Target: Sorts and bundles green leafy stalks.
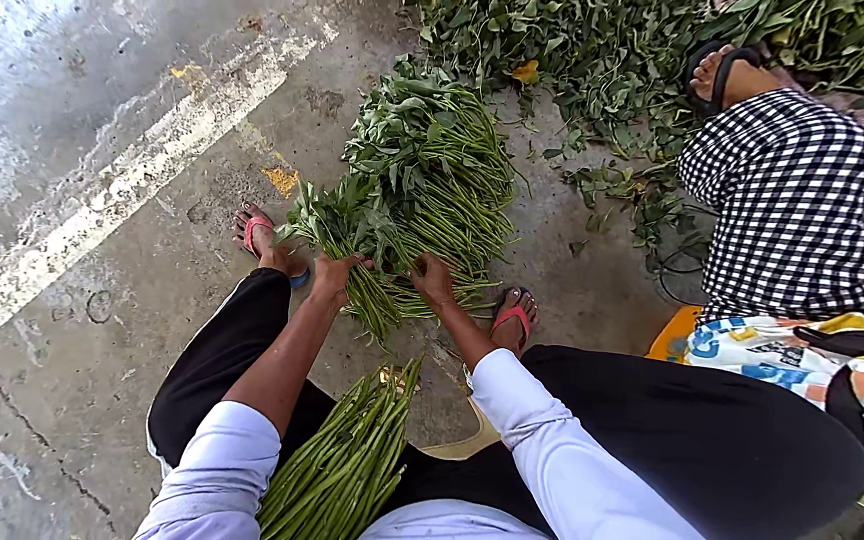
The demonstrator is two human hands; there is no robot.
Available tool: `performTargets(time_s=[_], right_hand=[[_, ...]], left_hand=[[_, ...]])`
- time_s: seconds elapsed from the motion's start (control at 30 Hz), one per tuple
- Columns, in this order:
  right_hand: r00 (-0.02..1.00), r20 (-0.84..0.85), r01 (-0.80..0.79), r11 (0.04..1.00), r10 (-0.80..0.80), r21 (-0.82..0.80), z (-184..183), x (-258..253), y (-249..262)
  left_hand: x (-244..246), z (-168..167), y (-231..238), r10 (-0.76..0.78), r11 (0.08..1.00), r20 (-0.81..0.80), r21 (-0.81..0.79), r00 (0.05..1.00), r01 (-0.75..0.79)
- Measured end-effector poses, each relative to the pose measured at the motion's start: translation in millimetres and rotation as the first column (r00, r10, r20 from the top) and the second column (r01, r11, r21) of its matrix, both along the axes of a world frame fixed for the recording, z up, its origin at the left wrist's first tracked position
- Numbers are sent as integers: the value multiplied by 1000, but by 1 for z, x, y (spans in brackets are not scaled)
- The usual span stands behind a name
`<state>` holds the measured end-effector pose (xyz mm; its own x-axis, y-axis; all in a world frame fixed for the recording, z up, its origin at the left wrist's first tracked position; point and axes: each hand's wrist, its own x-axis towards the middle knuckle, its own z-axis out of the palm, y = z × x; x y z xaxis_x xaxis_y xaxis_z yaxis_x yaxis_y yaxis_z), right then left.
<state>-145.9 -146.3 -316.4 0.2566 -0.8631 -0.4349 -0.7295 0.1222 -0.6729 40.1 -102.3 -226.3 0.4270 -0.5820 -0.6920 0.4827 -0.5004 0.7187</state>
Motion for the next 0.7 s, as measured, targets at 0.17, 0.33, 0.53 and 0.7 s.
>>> performTargets(time_s=[0.17, 0.33, 0.53, 0.7], right_hand=[[889, 446, 57, 991, -106, 121, 42, 18, 37], [842, 537, 18, 998, -46, 58, 42, 16, 56], [701, 646, 216, 953, -302, 211, 51, -1, 35], [501, 680, 574, 794, -536, 203, 53, -7, 8]], left_hand=[[5, -9, 2, -8, 999, 3, 33, 1000, 8], [1, -7, 3, -126, 992, 20, 31, 992, 126], [4, -2, 0, -80, 997, -14, -7, 997, 80], [3, -2, 1, -33, 999, -23, 32, 999, 33]])
